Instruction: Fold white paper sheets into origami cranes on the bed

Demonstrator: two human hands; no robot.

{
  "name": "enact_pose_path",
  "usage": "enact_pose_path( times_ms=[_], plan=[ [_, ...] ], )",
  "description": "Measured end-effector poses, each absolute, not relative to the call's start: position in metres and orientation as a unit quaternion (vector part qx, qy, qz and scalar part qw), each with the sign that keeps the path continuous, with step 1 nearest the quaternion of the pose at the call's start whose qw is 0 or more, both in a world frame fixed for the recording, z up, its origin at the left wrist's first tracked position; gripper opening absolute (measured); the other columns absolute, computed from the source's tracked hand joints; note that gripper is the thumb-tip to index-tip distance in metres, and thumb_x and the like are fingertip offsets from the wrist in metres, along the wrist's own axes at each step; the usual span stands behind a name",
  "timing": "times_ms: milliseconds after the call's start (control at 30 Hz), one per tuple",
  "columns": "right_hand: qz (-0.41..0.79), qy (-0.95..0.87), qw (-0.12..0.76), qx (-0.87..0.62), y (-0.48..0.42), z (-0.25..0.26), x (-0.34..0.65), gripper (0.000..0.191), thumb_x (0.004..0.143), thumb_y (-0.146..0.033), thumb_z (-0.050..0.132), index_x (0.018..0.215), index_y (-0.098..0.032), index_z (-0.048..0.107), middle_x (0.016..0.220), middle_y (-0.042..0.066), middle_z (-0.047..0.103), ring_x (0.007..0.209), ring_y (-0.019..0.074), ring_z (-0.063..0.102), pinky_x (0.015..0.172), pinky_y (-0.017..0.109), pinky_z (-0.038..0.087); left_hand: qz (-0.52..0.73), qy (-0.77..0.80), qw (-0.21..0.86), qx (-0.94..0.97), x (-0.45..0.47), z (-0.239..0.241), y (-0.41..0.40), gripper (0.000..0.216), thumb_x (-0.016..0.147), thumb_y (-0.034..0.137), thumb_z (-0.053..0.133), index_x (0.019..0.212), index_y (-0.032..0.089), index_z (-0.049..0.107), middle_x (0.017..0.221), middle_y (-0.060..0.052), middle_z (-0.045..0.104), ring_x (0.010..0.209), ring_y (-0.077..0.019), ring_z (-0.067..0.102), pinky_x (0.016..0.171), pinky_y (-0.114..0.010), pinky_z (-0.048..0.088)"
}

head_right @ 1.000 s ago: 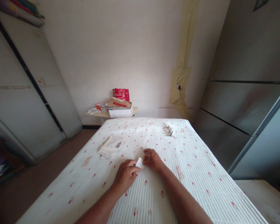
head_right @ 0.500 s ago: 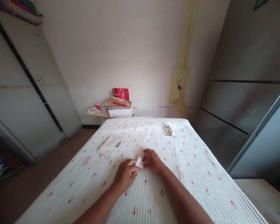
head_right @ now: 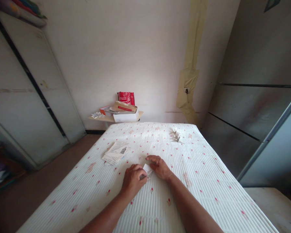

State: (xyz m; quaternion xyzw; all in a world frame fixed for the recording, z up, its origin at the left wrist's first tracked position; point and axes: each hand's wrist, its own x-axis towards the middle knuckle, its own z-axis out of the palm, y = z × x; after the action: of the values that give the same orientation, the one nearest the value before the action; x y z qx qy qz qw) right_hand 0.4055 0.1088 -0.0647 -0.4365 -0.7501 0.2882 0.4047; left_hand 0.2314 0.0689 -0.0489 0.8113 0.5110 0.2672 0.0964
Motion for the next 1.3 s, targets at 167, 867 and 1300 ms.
enact_pose_path(
  times_ms=[167,867,1300],
  plan=[
    [0.253,-0.798,0.363,-0.41,0.106,-0.057,0.394,0.026,0.078,-0.016,0.048,0.093,-0.022,0.068,0.095,0.003,0.067,0.093,0.0179,0.058,0.086,0.033,0.042,0.261,0.512,0.093,0.813,0.232,-0.047,0.069,0.003,0.068,0.02,0.065,0.069,0.023,0.064,0.082,0.001,0.058,0.088,-0.0158,0.051,0.078,-0.029,0.034],
    [0.24,-0.76,0.25,-0.551,0.093,-0.035,0.401,0.033,0.067,-0.012,0.048,0.093,-0.02,0.066,0.079,0.001,0.068,0.069,0.0142,0.06,0.064,0.022,0.041,0.234,0.521,0.029,0.82,0.229,-0.041,0.058,0.015,0.07,0.034,0.063,0.08,0.023,0.064,0.093,-0.003,0.054,0.096,-0.022,0.046,0.083,-0.036,0.035],
    [0.357,-0.722,0.252,-0.536,0.088,-0.035,0.396,0.025,0.064,-0.012,0.046,0.07,-0.018,0.069,0.06,-0.001,0.065,0.058,0.0124,0.056,0.055,0.02,0.041,0.231,0.521,0.025,0.821,0.216,-0.042,0.061,0.012,0.073,0.031,0.06,0.08,0.027,0.068,0.105,-0.004,0.056,0.101,-0.0225,0.046,0.084,-0.037,0.034]
  ],
)
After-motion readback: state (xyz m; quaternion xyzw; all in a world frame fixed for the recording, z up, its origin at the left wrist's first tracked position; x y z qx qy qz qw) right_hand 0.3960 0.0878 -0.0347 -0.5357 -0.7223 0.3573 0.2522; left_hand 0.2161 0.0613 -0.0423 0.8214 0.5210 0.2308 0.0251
